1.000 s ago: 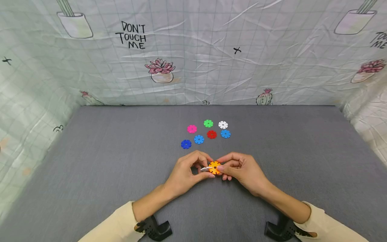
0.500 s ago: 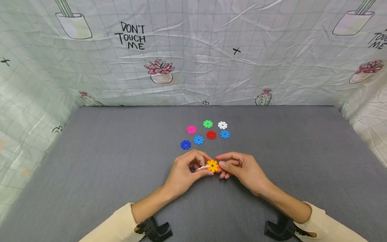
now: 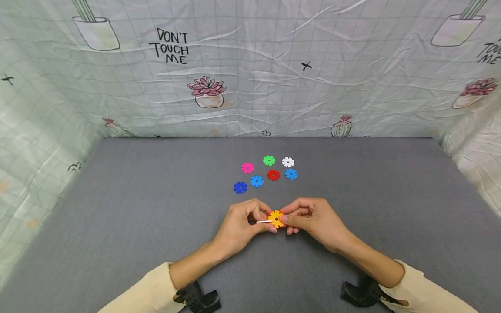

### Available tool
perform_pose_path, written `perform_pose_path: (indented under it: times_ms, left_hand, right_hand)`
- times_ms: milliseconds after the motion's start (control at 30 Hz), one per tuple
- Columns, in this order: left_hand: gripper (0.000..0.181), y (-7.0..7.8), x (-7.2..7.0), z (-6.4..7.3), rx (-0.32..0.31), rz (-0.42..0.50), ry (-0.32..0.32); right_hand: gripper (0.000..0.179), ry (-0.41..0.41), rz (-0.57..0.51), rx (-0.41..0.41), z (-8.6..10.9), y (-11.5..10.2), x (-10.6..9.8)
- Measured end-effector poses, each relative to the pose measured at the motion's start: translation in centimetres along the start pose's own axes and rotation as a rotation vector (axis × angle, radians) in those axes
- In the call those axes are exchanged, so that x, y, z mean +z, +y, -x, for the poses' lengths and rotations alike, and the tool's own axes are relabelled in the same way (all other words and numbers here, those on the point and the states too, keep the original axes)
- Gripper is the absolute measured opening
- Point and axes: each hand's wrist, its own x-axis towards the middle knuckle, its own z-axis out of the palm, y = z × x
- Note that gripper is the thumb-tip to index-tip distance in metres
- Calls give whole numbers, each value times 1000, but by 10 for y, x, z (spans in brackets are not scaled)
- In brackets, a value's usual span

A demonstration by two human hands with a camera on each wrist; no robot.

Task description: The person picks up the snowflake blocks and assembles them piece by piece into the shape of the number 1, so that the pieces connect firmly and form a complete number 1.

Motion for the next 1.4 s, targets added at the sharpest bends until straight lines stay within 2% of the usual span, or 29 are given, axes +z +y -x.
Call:
perform_pose_path:
  times_ms: [133, 333, 433, 567, 833, 967, 1167, 1233, 1400]
  left_hand:
    - [31, 0, 0, 0, -23, 5, -6]
    - [34, 2, 0, 0, 57, -45, -27]
    - [38, 4, 0, 1, 68, -53, -28]
    - [40, 7, 1, 2, 85, -48, 4]
    - [32, 34, -3, 1, 139, -57, 64]
    - [34, 36, -5, 1, 145, -72, 83]
    - [36, 32, -7, 3, 105, -105, 95]
    - [36, 22, -7, 5, 92, -107, 91]
    - [35, 21, -7, 6, 79, -113, 75]
  right_hand:
    - [26, 7, 0, 0, 0, 0, 1]
    - [28, 33, -33, 12, -1, 1, 2]
    - [29, 45, -58, 15, -1, 1, 3]
    - [29, 46, -83, 13, -2, 1, 6]
    - [30, 43, -84, 29, -5, 0, 7]
    - [31, 78, -16, 7, -8, -3, 0]
    - [27, 244, 178, -38, -22, -8, -24]
    - [27, 292, 231, -39, -28, -8, -32]
    - [29, 357, 317, -45, -45, -4, -49]
